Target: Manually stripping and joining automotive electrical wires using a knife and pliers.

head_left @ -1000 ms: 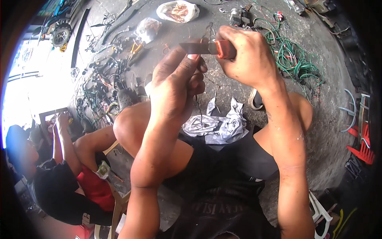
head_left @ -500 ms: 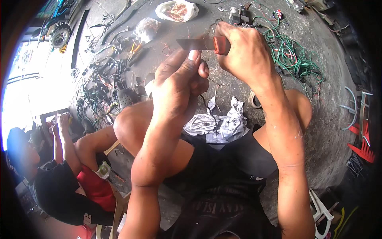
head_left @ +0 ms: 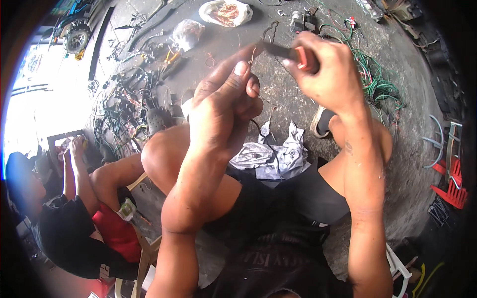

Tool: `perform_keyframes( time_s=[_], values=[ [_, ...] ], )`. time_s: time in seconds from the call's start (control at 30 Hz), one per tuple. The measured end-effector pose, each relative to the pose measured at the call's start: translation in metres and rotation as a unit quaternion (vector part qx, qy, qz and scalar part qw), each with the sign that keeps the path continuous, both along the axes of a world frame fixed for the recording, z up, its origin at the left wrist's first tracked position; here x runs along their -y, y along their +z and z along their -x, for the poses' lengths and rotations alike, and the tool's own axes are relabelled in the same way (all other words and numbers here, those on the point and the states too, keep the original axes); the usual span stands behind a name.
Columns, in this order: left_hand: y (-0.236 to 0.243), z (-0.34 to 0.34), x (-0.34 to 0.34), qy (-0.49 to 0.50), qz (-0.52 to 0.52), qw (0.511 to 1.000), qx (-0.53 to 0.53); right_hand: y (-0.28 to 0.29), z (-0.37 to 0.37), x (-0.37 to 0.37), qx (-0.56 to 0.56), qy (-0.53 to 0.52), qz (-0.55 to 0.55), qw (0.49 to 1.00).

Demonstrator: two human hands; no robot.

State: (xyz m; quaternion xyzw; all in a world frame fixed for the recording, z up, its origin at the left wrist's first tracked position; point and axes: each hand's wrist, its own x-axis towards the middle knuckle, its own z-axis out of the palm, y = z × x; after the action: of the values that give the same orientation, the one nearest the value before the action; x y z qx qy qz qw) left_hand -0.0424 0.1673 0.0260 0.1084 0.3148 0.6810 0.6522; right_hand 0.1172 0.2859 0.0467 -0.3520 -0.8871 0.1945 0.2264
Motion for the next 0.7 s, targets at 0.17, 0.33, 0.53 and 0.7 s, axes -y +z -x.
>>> perform_keyframes(
  time_s=[0.17, 0.33, 0.53, 0.7],
  values=[
    [-0.004, -0.011, -0.005, 0.039, -0.028, 0.979, -0.196, -0.016, 0.011, 0.007, -0.013, -0.001, -0.052, 0.999],
    [-0.007, -0.018, -0.008, 0.078, -0.027, 0.949, -0.303, -0.008, 0.007, 0.006, -0.025, 0.003, -0.019, 0.999],
    [-0.008, -0.017, -0.007, 0.098, -0.034, 0.924, -0.367, -0.013, -0.002, -0.006, 0.077, -0.129, -0.026, 0.988],
    [-0.01, -0.019, -0.01, 0.094, -0.014, 0.926, -0.364, -0.008, -0.006, -0.011, -0.021, -0.142, 0.007, 0.99]
  ],
)
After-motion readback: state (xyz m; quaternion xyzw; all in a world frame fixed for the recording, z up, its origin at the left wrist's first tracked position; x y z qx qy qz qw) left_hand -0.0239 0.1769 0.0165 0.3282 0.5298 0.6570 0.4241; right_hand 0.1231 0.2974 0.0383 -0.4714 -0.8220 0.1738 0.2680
